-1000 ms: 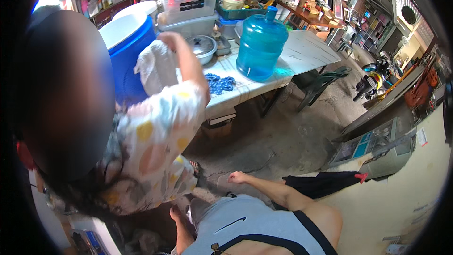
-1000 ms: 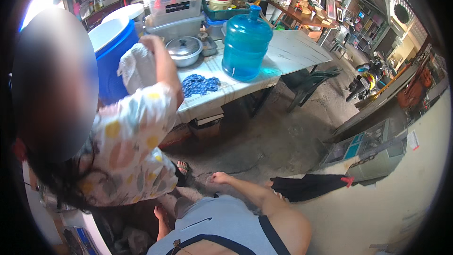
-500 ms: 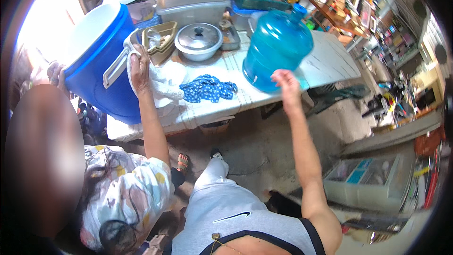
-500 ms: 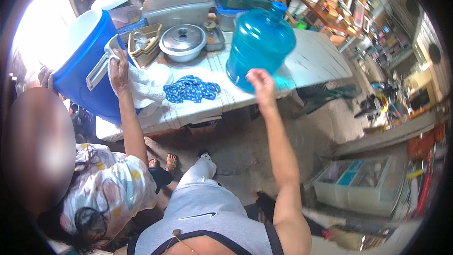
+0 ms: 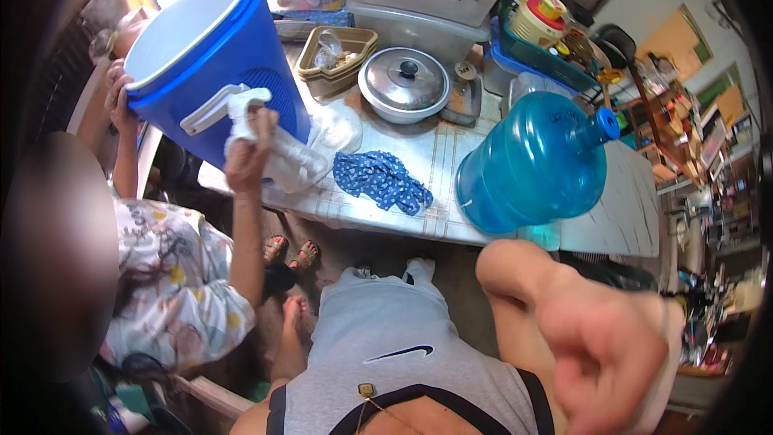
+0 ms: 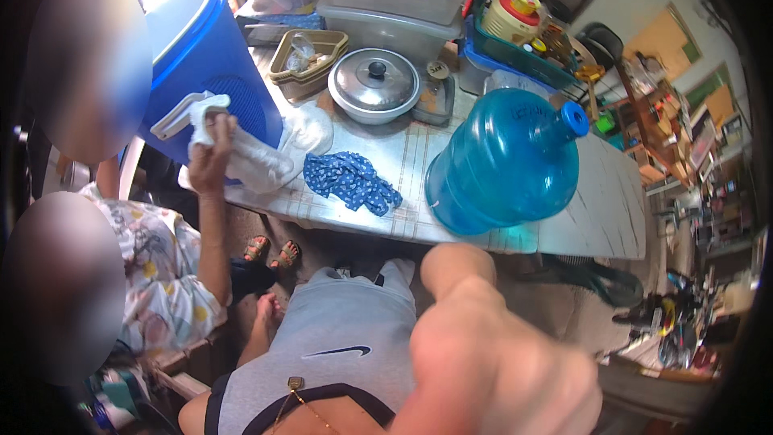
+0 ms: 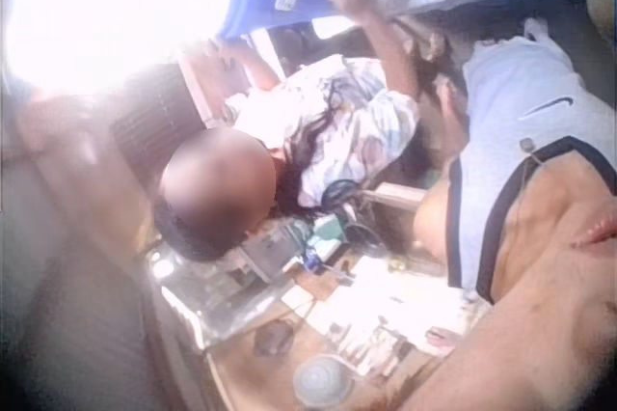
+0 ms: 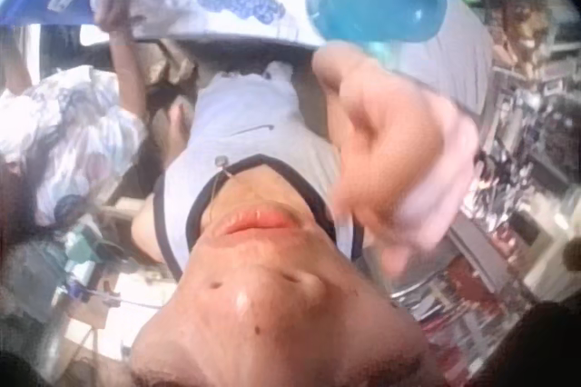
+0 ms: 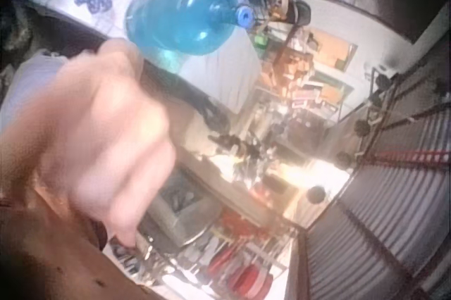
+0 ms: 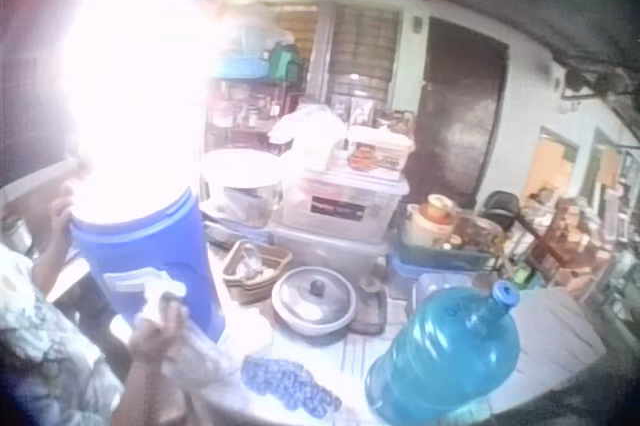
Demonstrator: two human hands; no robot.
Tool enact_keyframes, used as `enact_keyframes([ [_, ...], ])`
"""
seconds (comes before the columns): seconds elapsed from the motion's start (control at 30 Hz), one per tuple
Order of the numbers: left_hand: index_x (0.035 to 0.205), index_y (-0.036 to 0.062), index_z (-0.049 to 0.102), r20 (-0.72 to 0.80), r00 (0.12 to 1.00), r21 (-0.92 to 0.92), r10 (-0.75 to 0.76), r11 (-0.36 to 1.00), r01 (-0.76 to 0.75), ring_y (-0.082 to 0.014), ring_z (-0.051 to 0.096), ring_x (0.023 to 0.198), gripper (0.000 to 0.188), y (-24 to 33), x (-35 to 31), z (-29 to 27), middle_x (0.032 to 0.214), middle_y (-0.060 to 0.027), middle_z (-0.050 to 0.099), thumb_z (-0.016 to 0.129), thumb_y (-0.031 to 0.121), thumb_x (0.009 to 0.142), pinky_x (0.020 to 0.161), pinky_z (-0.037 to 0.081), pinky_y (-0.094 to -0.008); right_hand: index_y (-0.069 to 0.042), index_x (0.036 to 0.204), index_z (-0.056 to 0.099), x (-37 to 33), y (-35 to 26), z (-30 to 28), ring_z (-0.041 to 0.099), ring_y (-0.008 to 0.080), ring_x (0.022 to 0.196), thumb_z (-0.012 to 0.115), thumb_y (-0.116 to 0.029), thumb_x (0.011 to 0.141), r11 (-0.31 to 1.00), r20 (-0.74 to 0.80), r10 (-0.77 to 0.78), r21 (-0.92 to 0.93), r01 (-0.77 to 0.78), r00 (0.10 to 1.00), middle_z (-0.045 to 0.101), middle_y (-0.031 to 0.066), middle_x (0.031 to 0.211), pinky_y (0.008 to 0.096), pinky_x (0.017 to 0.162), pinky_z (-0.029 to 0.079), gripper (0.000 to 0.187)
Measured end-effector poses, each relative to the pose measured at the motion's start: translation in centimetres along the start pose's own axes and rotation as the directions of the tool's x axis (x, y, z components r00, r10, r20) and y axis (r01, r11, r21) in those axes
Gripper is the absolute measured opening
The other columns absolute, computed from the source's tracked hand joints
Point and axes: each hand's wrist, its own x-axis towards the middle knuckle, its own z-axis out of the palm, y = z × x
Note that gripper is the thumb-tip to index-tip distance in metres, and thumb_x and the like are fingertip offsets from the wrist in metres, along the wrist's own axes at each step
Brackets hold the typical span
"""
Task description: The person moves a large blue water jug to a table, wipes it with a cloth, and uses scissors to cut the plastic seal around the cap. They then open the cap and pour the water into a blue cooler held by another person.
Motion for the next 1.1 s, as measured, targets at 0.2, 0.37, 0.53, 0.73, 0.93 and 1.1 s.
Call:
enact_keyframes([
  [0.2,0.101,0.0065,0.057,-0.207,0.971,-0.477,-0.119,0.879,0.006,-0.0135,0.054,0.057,0.029,-2.8,-3.0,8.6,0.074,-0.0052,0.055,0.054,0.031,0.087,0.050,0.045,-0.0263,-0.007,0.044,0.039,1.6,1.0,-4.5,0.033,0.0121,0.036,0.044,0.008,0.059,0.869,-0.159,-0.427,0.199,0.453,0.890,0.036,0.0020,0.043,0.0327,0.062,0.047,0.022],
  [0.37,0.099,0.0049,0.060,0.009,0.997,-0.249,0.072,0.966,-0.068,-0.0160,0.059,0.061,0.036,0.6,-8.7,20.1,0.085,-0.0077,0.059,0.052,0.038,0.089,0.054,0.048,-0.0310,-0.008,0.046,0.049,2.2,1.3,-8.3,0.040,0.0123,0.040,0.052,0.009,0.054,0.472,-0.322,-0.450,0.706,0.528,0.833,0.043,0.0000,0.043,0.0311,0.054,0.035,0.019],
  [0.53,0.091,0.0044,0.062,0.035,0.996,0.311,0.085,0.946,-0.092,-0.0198,0.060,0.061,0.040,-7.8,-10.7,24.0,0.083,-0.0111,0.062,0.050,0.042,0.090,0.057,0.047,-0.0354,-0.007,0.043,0.048,2.5,0.1,-10.0,0.045,0.0122,0.043,0.049,0.013,0.045,0.213,-0.312,-0.253,0.905,0.368,0.916,0.045,-0.0007,0.045,0.0271,0.051,0.033,0.020],
  [0.73,0.085,0.0048,0.063,0.050,0.988,0.480,0.144,0.864,-0.150,-0.0298,0.060,0.087,0.058,-9.3,-13.8,25.1,0.082,-0.0135,0.064,0.036,0.056,0.090,0.081,0.044,-0.0400,-0.003,0.047,0.047,3.8,1.0,-6.5,0.038,0.0182,0.041,0.047,0.008,0.054,0.327,-0.343,-0.145,0.869,0.372,0.928,0.038,0.0061,0.043,0.0401,0.061,0.048,0.013],
  [0.93,0.080,0.0054,0.060,0.063,0.998,0.256,0.022,0.966,-0.037,-0.0203,0.058,0.065,0.057,-9.1,-12.4,22.9,0.070,-0.0098,0.060,0.040,0.058,0.089,0.061,0.044,-0.0333,-0.002,0.051,0.050,2.4,-2.6,-6.8,0.041,0.0186,0.042,0.048,0.009,0.056,0.477,-0.337,-0.162,0.796,0.373,0.927,0.041,0.0063,0.045,0.0392,0.060,0.047,0.013],
  [1.1,0.083,0.0076,0.057,0.141,0.989,-0.210,-0.050,0.974,0.079,-0.0073,0.042,0.046,0.049,-5.4,-14.5,20.4,0.056,-0.0012,0.049,0.047,0.055,0.089,0.042,0.031,-0.0237,-0.006,0.049,0.051,1.0,-0.5,-3.9,0.048,0.0138,0.047,0.052,0.010,0.054,0.507,-0.349,-0.321,0.722,0.471,0.880,0.046,0.0027,0.048,0.0307,0.055,0.038,0.017],
])
